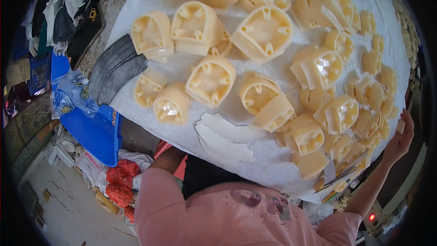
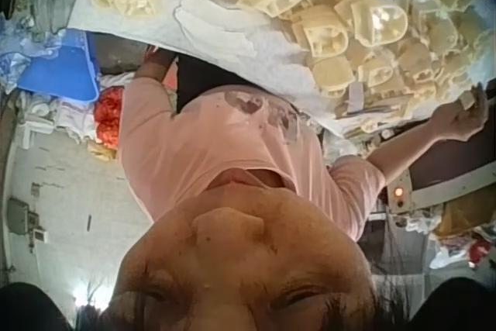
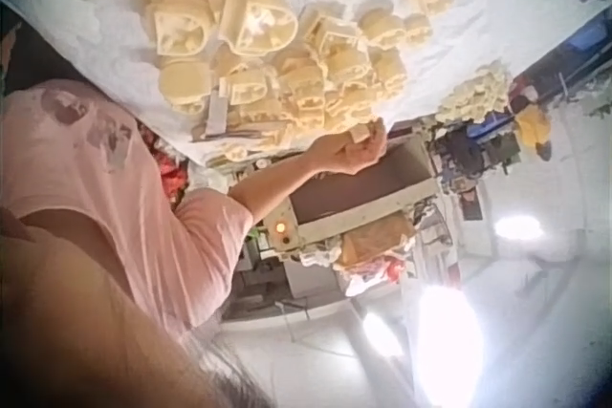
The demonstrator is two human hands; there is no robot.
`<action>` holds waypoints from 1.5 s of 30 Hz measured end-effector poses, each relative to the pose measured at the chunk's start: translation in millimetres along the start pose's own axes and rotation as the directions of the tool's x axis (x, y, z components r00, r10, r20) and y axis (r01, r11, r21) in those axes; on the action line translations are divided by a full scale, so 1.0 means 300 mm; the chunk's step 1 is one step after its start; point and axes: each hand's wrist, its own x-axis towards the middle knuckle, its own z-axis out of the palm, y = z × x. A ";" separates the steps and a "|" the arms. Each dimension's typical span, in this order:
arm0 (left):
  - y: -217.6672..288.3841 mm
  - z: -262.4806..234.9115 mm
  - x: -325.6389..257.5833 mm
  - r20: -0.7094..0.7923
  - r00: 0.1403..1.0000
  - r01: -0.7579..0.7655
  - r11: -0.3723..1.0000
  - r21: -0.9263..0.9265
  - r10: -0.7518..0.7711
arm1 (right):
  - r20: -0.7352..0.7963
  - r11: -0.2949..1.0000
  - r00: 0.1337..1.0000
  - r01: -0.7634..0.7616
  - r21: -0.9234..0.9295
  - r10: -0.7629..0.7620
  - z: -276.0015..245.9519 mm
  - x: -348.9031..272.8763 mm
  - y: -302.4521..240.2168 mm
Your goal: The recorder organizes small plastic shoe components and applies white adhesive strips to them.
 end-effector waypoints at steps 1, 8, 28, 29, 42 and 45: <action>-0.097 -0.011 -0.055 -0.009 1.000 0.024 0.998 -0.062 -0.025 | -0.019 1.000 1.000 -0.014 0.010 0.014 0.004 0.009 -0.029; -0.467 -0.125 -0.298 -0.055 0.978 0.149 0.865 -0.479 -0.199 | 0.035 0.973 0.994 0.097 0.210 -0.107 -0.006 -0.039 -0.338; -0.025 -0.393 -0.534 -0.367 0.543 -0.762 0.627 0.161 0.755 | 0.153 0.975 0.986 0.091 -0.204 -0.060 0.597 -0.353 -1.026; -0.004 -0.403 -0.571 -0.366 0.411 -0.831 0.508 0.225 0.835 | 0.216 0.967 0.976 0.077 -0.242 -0.024 0.585 -0.351 -1.042; 0.115 -0.441 -0.790 -0.170 0.214 -0.973 0.225 0.052 0.962 | 0.199 0.955 0.980 0.050 -0.291 0.010 0.555 -0.535 -1.177; 0.138 -0.455 -0.800 -0.128 0.161 -0.984 0.170 0.058 0.979 | 0.125 0.922 0.991 -0.003 -0.387 0.056 0.586 -0.617 -1.172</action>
